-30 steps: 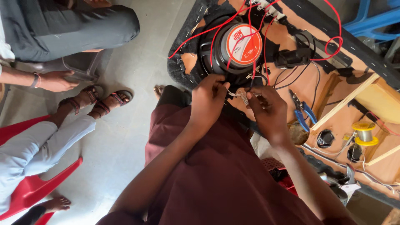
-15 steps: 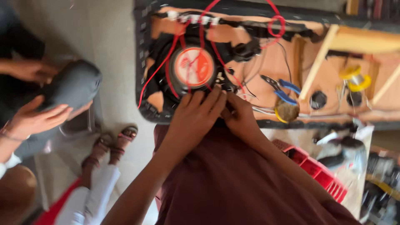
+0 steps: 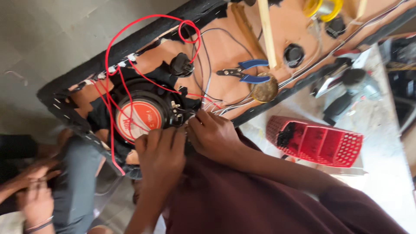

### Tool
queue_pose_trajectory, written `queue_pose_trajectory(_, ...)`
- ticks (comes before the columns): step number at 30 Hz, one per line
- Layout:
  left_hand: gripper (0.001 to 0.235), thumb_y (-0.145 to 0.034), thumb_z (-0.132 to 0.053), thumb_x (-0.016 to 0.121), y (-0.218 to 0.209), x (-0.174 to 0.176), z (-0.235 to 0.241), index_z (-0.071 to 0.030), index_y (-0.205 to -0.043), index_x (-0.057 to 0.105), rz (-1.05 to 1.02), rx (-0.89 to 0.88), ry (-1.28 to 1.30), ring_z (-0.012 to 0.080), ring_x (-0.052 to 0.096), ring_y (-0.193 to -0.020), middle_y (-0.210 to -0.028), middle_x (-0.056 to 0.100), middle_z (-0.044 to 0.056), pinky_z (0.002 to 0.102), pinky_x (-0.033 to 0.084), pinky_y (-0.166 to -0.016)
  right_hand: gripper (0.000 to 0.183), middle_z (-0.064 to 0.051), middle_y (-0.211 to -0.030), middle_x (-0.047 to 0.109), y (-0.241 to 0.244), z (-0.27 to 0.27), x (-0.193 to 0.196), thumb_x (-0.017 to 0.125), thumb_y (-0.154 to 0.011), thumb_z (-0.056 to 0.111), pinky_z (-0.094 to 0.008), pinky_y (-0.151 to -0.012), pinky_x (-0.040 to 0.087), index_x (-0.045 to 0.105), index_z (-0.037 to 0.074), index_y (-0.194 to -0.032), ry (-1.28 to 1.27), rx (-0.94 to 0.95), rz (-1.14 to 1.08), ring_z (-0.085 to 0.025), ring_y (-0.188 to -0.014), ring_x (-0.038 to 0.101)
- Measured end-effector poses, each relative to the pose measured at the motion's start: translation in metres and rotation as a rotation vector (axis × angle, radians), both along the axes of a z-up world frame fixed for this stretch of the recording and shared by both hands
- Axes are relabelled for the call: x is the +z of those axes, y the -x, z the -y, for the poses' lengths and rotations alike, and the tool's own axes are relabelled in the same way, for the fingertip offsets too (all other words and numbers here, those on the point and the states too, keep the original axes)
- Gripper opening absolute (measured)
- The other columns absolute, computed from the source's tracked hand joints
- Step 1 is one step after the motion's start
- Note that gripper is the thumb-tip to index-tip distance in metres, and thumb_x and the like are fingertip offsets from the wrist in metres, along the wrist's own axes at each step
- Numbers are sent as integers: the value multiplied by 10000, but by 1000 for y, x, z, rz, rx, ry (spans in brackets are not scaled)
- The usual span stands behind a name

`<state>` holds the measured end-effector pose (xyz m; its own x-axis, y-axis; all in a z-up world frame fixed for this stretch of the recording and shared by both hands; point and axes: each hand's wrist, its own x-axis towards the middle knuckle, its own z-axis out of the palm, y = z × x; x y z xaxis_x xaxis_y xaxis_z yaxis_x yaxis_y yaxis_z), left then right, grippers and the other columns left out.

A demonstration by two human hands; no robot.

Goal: The person connects wires to a speaker mounted inside a wooden enclosure. They strip wire ends, twist them together, and secure connections to the speaker terminals using pliers. The person also handles a roll of electrical tape and a power strip during the process.

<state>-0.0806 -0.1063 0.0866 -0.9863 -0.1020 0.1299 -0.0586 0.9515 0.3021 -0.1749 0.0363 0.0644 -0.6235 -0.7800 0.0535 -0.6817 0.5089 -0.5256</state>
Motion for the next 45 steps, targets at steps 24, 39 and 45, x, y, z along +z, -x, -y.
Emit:
queue_pose_trajectory(24, 307, -748, -57, 691, 2, -32, 12, -116, -1048, 707, 23, -25, -138, 252, 667, -1035, -985, 716, 61, 513, 367, -993, 221, -112, -877, 543, -10, -13, -21, 652, -815, 146, -360, -565, 517, 633, -19, -961, 28, 83, -14, -229, -715, 621)
queue_pose_trajectory(39, 147, -1058, -118, 741, -64, 6, -93, -26, -1162, 693, -186, -126, -499, 321, 673, -1017, -1121, 714, 127, 395, 519, -932, 236, -113, -848, 638, -140, -273, -27, 816, -917, 229, -471, -597, 509, 705, 130, -1101, -347, -1176, 193, -304, -701, 659)
queue_pose_trajectory(45, 632, -1021, -241, 690, -89, -54, -164, -80, -1535, 360, 151, -281, -1582, 102, 537, -1247, -1526, 452, -13, 241, 513, -893, 290, -157, -1198, 533, -164, -265, -23, 810, -775, 70, -455, -1000, 494, 733, 144, -1045, -66, -653, -20, -322, -1202, 512)
